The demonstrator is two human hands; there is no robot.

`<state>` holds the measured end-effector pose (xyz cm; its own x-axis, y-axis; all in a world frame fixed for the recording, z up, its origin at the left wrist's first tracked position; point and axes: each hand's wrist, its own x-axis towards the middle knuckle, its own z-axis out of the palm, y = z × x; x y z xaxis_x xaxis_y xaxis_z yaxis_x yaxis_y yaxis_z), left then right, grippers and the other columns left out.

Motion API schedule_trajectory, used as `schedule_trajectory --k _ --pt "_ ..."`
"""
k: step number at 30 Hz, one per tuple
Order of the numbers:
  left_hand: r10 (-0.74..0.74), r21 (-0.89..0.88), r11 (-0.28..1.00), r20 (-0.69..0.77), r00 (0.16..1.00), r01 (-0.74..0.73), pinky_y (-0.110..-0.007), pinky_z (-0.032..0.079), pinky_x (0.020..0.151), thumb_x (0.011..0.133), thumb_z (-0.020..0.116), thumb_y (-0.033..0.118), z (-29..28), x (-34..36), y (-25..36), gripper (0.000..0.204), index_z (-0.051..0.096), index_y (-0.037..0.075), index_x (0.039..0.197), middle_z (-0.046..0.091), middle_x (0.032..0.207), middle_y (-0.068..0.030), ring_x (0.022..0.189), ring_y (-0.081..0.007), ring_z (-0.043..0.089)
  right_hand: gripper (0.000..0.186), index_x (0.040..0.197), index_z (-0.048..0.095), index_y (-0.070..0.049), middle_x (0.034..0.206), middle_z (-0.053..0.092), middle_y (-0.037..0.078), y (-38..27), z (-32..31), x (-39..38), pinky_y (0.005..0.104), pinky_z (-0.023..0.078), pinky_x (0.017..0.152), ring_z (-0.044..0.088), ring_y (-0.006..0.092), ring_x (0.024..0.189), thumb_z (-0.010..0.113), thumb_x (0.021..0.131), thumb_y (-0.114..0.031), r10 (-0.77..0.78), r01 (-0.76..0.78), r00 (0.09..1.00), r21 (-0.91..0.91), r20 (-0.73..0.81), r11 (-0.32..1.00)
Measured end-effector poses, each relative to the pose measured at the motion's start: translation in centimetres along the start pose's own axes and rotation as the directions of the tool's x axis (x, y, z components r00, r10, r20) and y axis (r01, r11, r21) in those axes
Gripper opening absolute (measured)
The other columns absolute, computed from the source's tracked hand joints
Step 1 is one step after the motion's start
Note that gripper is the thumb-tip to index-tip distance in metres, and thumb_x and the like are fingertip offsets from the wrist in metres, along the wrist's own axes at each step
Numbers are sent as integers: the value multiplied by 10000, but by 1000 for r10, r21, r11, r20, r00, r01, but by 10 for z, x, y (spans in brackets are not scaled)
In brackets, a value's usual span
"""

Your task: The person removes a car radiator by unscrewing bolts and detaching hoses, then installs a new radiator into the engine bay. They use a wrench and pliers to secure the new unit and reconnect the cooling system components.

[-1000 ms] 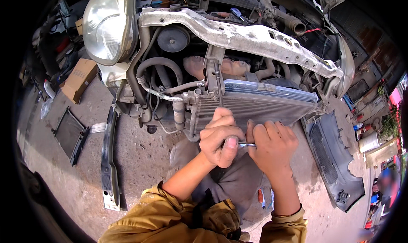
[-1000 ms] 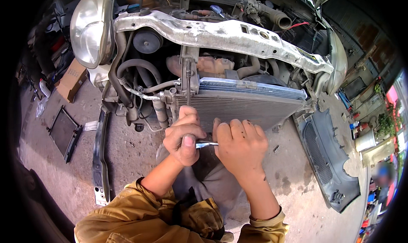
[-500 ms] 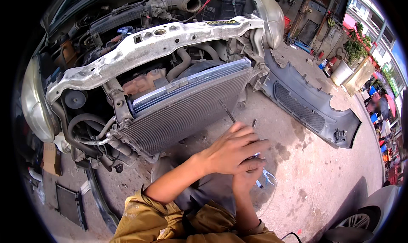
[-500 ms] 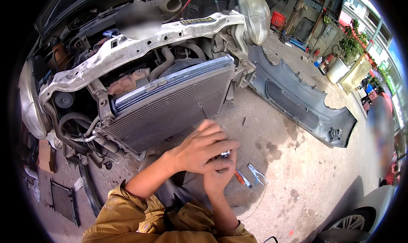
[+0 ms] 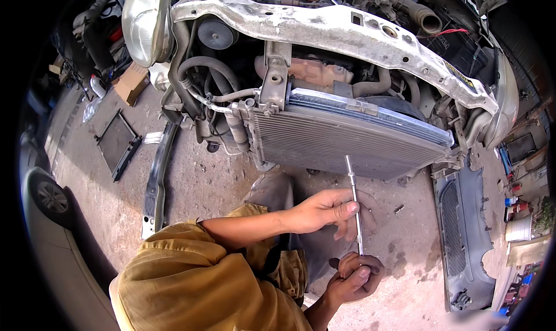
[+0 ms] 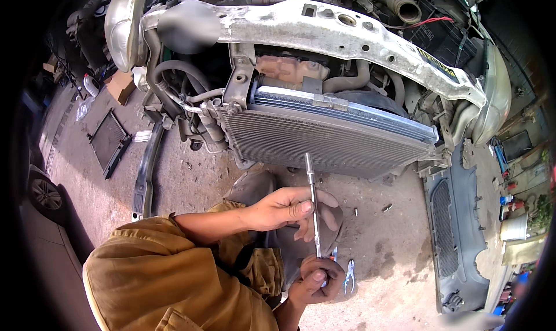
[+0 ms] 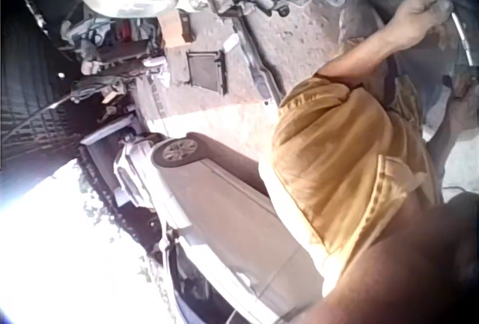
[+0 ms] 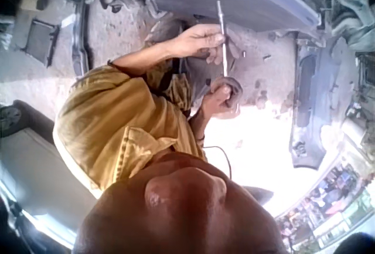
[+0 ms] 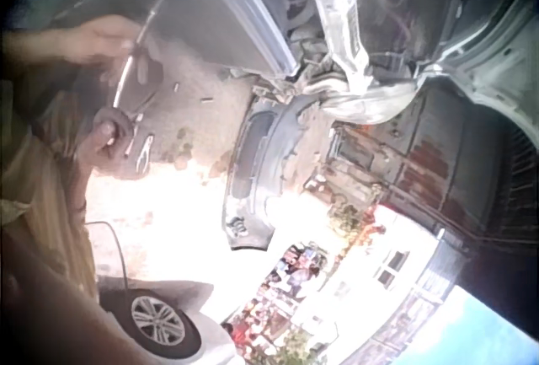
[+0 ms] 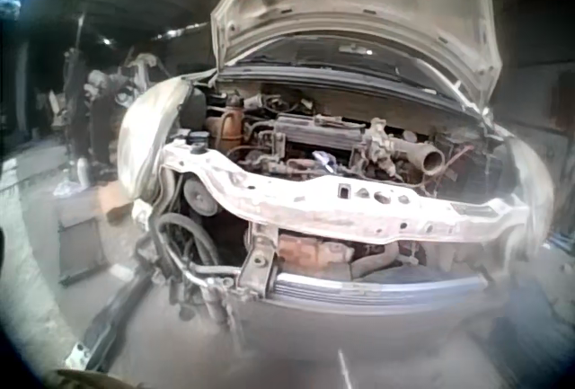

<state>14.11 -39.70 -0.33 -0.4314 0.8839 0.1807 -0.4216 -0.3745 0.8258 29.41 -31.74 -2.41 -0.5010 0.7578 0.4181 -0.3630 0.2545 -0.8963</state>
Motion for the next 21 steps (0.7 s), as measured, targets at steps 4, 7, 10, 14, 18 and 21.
schedule_trajectory --k 4,7,10,14,18,21 --pt "154 -196 963 -166 974 -186 -237 402 557 1071 407 308 -22 -24 29 346 532 -6 1143 677 816 -158 590 -109 515 372 1110 537 100 966 604 145 -7 45 -6 265 462 551 553 176 576 671 907 -182 58 -31 908 -72 415 997" --pt "155 -147 973 -165 974 -179 -242 399 552 1068 413 321 -44 -48 42 355 527 -9 1134 657 781 -155 586 -119 515 308 1092 559 89 856 661 164 -14 67 -8 315 479 578 612 235 602 690 853 -54 189 -54 801 -247 568 968" --pt "139 -194 964 -216 966 -182 -246 399 547 1064 418 331 -60 -66 42 363 529 -10 1121 660 791 -160 622 -136 559 286 1061 582 76 788 676 158 -2 85 -10 357 473 559 624 275 574 688 825 -46 -87 321 777 -274 623 907" --pt "167 -232 947 -234 958 -222 -260 417 533 1064 408 324 -79 -72 36 362 510 -23 1088 640 766 -187 612 -176 574 264 1034 603 65 772 671 148 -3 102 -14 378 463 544 608 289 552 679 802 -34 -105 446 745 -375 659 813" --pt "144 -307 931 -181 973 -195 -246 410 504 1061 416 314 -89 -76 43 360 498 -36 1070 620 758 -193 587 -181 572 271 1053 609 65 764 665 138 -11 111 -15 373 447 529 590 281 535 667 802 -22 -78 443 765 -433 640 785" --pt "186 -394 897 -77 980 -201 -238 409 512 1055 438 304 -99 -74 36 348 500 -38 1064 616 783 -179 563 -151 529 275 1057 613 55 753 659 115 -17 118 -20 375 448 523 591 273 536 682 806 -34 -120 601 724 -536 679 593"
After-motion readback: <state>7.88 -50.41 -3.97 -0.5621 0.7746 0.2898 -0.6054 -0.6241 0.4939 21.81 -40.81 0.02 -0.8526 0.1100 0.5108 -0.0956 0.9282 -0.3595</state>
